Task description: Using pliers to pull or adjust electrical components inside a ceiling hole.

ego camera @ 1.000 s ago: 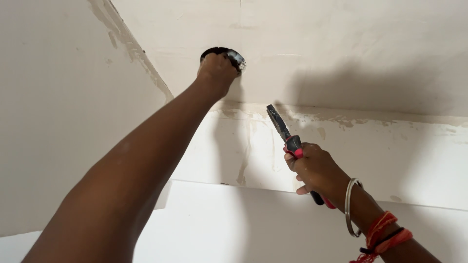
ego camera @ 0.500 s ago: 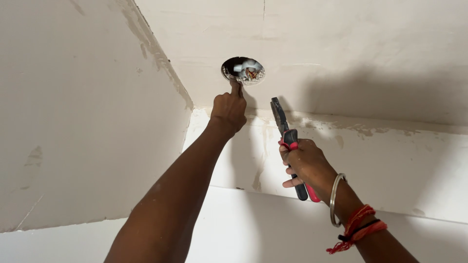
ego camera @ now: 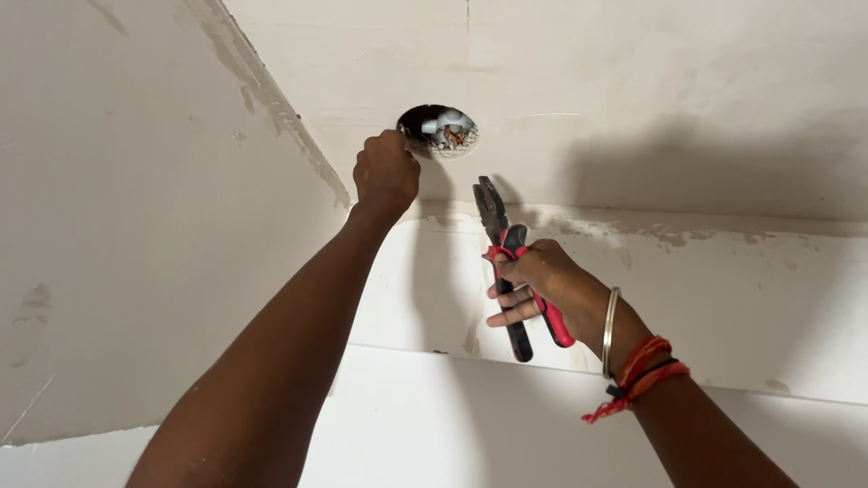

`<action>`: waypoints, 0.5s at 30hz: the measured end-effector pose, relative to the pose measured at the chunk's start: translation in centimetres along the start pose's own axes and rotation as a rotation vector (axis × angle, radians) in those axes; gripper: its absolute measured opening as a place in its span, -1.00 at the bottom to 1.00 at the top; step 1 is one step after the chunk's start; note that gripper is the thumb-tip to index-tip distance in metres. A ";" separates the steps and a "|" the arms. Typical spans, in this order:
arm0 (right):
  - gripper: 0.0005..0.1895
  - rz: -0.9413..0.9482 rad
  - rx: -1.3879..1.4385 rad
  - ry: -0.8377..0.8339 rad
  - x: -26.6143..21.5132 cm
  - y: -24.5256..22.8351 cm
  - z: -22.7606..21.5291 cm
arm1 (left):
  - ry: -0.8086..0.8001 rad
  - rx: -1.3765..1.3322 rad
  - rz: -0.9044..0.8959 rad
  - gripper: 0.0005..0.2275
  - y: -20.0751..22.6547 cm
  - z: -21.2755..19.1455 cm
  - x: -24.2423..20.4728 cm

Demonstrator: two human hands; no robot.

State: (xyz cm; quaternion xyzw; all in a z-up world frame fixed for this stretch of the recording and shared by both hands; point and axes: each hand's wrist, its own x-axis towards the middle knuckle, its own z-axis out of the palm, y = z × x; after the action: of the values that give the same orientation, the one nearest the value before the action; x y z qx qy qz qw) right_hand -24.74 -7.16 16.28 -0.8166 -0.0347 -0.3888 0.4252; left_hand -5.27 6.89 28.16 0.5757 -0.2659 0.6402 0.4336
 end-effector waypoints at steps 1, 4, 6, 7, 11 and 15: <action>-0.77 -0.010 0.029 -0.040 0.6 0.0 0.0 | 0.073 -0.064 0.005 -0.84 -0.5 0.1 0.1; -0.73 -0.010 0.098 -0.111 1.9 -0.4 0.5 | 0.067 -0.139 0.023 -0.81 0.0 -1.6 -0.2; -0.72 -0.034 0.086 -0.138 2.1 -1.1 1.2 | -0.023 -0.203 -0.011 -0.78 0.2 -2.2 -0.2; -0.71 -0.055 0.074 -0.160 2.3 -1.4 1.5 | -0.118 -0.271 -0.043 -0.74 0.3 -2.5 -0.2; -0.64 -0.127 0.191 -0.223 6.2 -0.9 2.4 | 0.071 -0.148 0.185 -0.65 -0.3 -1.6 1.1; -0.69 -0.135 0.167 -0.175 7.0 -1.4 3.5 | -0.030 -0.095 0.125 -0.80 0.3 -0.8 2.3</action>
State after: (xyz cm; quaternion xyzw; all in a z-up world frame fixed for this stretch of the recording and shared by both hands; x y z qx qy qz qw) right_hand -18.27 -5.71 20.69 -0.8049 -0.1590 -0.3396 0.4600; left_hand -5.87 7.96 30.23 0.5463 -0.3377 0.6440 0.4156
